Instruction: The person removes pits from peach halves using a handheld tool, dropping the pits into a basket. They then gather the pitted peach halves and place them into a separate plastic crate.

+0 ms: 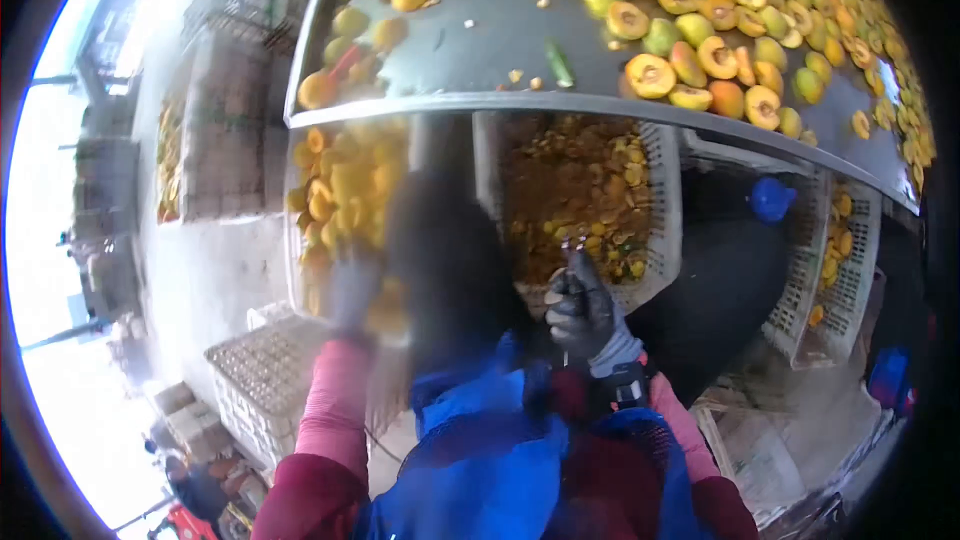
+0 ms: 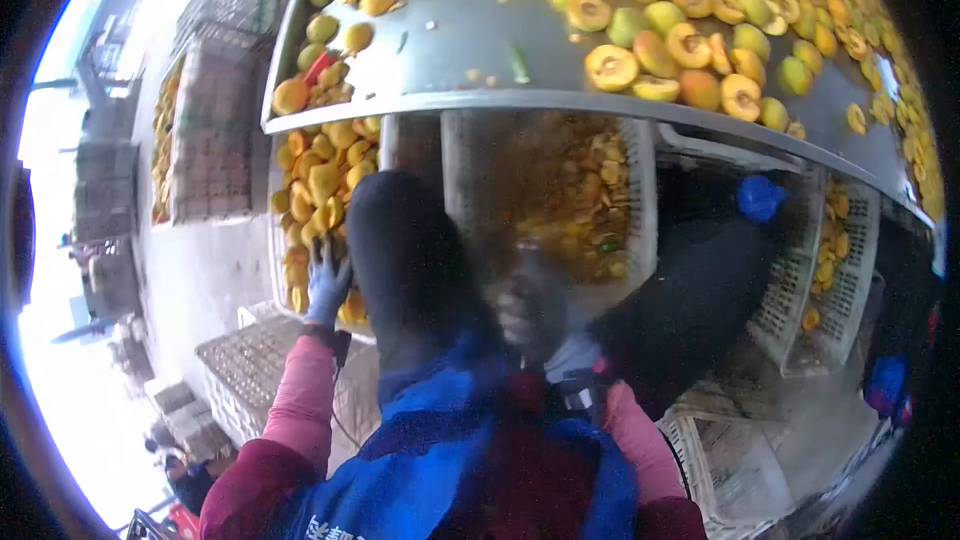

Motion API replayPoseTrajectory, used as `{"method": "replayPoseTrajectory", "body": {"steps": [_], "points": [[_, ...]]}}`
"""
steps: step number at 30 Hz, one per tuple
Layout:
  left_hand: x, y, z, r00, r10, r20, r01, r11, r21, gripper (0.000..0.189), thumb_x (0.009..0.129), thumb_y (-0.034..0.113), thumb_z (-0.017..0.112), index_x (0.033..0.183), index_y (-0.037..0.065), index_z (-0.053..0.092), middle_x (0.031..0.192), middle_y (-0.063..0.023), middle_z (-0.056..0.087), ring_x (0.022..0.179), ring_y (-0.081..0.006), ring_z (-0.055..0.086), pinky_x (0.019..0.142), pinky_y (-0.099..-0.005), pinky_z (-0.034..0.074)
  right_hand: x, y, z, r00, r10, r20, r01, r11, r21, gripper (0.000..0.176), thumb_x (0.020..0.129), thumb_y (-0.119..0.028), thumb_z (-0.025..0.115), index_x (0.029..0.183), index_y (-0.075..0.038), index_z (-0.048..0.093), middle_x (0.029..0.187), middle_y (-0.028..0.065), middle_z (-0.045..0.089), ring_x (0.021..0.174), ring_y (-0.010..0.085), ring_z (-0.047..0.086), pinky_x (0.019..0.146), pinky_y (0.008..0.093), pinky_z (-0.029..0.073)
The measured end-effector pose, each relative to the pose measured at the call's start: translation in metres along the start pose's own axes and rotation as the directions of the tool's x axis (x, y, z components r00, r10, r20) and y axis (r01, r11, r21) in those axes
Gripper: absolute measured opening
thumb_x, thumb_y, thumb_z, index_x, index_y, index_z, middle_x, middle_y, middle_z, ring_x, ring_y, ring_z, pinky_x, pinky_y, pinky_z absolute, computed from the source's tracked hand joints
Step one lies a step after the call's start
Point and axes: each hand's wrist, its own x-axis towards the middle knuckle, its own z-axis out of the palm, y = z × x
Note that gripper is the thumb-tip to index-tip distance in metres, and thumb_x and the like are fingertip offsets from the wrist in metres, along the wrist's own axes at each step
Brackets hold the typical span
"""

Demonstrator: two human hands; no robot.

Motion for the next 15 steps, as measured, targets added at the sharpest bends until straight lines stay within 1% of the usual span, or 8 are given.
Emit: {"method": "replayPoseTrajectory", "body": {"steps": [4,6,8,10,11,12,13,15], "points": [[0.034,0.017,-0.035,0.928,-0.109,0.356,0.143,0.987,-0.071,0.059,0.087,0.037,0.056,0.136,0.008,0.043,0.136,-0.0291,0.038,0.125,-0.0441,0.039,0.102,-0.0447,0.036,-0.006,0.004,0.028,0.921,-0.225,-0.317,0.125,0.943,-0.308,0.043,0.092,-0.053,0.048,0.084,-0.013,0.061,0.062,-0.0031,0.043,0.041,0.0080,0.033,0.037,0.0221,0.027],[0.068,0.053,-0.088,0.992,-0.058,0.112,0.063,0.997,-0.049,0.047,0.087,0.028,0.058,0.127,0.006,0.052,0.123,-0.0251,0.051,0.114,-0.0399,0.051,0.093,-0.0433,0.043,-0.008,0.000,0.042,0.901,-0.241,-0.361,0.130,0.943,-0.305,0.039,0.089,-0.055,0.052,0.082,-0.017,0.057,0.059,-0.0046,0.040,0.041,0.0071,0.033,0.037,0.0220,0.026],[0.102,0.115,-0.136,0.941,-0.001,-0.337,-0.095,0.959,-0.267,0.034,0.087,0.017,0.059,0.117,0.002,0.058,0.107,-0.0191,0.060,0.100,-0.0315,0.060,0.085,-0.0377,0.047,-0.004,-0.008,0.039,0.917,-0.190,-0.350,0.116,0.968,-0.220,0.038,0.088,-0.056,0.053,0.083,-0.018,0.056,0.058,-0.0050,0.040,0.041,0.0069,0.033,0.037,0.0220,0.025],[0.124,0.205,-0.190,0.895,0.151,-0.419,-0.332,0.853,-0.403,0.028,0.087,0.012,0.060,0.113,0.001,0.061,0.101,-0.0166,0.063,0.093,-0.0264,0.064,0.082,-0.0326,0.048,0.001,-0.007,0.039,0.862,-0.352,-0.363,0.165,0.875,-0.456,0.040,0.089,-0.057,0.052,0.083,-0.017,0.054,0.059,-0.0050,0.040,0.042,0.0065,0.035,0.038,0.0211,0.027],[0.128,0.251,-0.213,0.917,0.210,-0.340,-0.359,0.806,-0.470,0.027,0.086,0.012,0.061,0.111,0.001,0.062,0.100,-0.0164,0.064,0.090,-0.0242,0.065,0.080,-0.0310,0.049,0.004,-0.007,0.040,0.832,-0.428,-0.352,0.175,0.806,-0.566,0.041,0.089,-0.057,0.051,0.083,-0.017,0.053,0.059,-0.0051,0.041,0.043,0.0063,0.036,0.038,0.0206,0.028],[0.146,0.283,-0.204,0.909,0.275,-0.314,-0.412,0.715,-0.565,0.028,0.085,0.012,0.063,0.111,0.002,0.062,0.096,-0.0166,0.065,0.087,-0.0258,0.066,0.077,-0.0326,0.051,0.003,-0.010,0.038,0.846,-0.414,-0.335,0.180,0.814,-0.552,0.038,0.089,-0.055,0.052,0.088,-0.016,0.053,0.063,-0.0046,0.043,0.047,0.0064,0.039,0.041,0.0211,0.031],[0.164,0.319,-0.199,0.809,0.420,-0.412,-0.588,0.607,-0.535,0.030,0.084,0.019,0.064,0.110,0.005,0.062,0.094,-0.0179,0.065,0.085,-0.0293,0.066,0.075,-0.0352,0.052,0.001,-0.013,0.036,0.860,-0.400,-0.319,0.183,0.823,-0.538,0.036,0.090,-0.052,0.052,0.093,-0.016,0.052,0.068,-0.0041,0.046,0.052,0.0066,0.043,0.044,0.0217,0.035],[0.196,0.384,-0.170,0.829,0.519,-0.209,-0.557,0.732,-0.392,0.040,0.080,0.032,0.066,0.107,0.003,0.058,0.093,-0.0192,0.064,0.087,-0.0322,0.064,0.076,-0.0408,0.051,-0.010,-0.024,0.025,0.949,-0.202,-0.240,0.142,0.959,-0.247,0.032,0.092,-0.040,0.055,0.111,-0.015,0.053,0.084,-0.0022,0.057,0.069,0.0074,0.055,0.056,0.0248,0.047]]}}
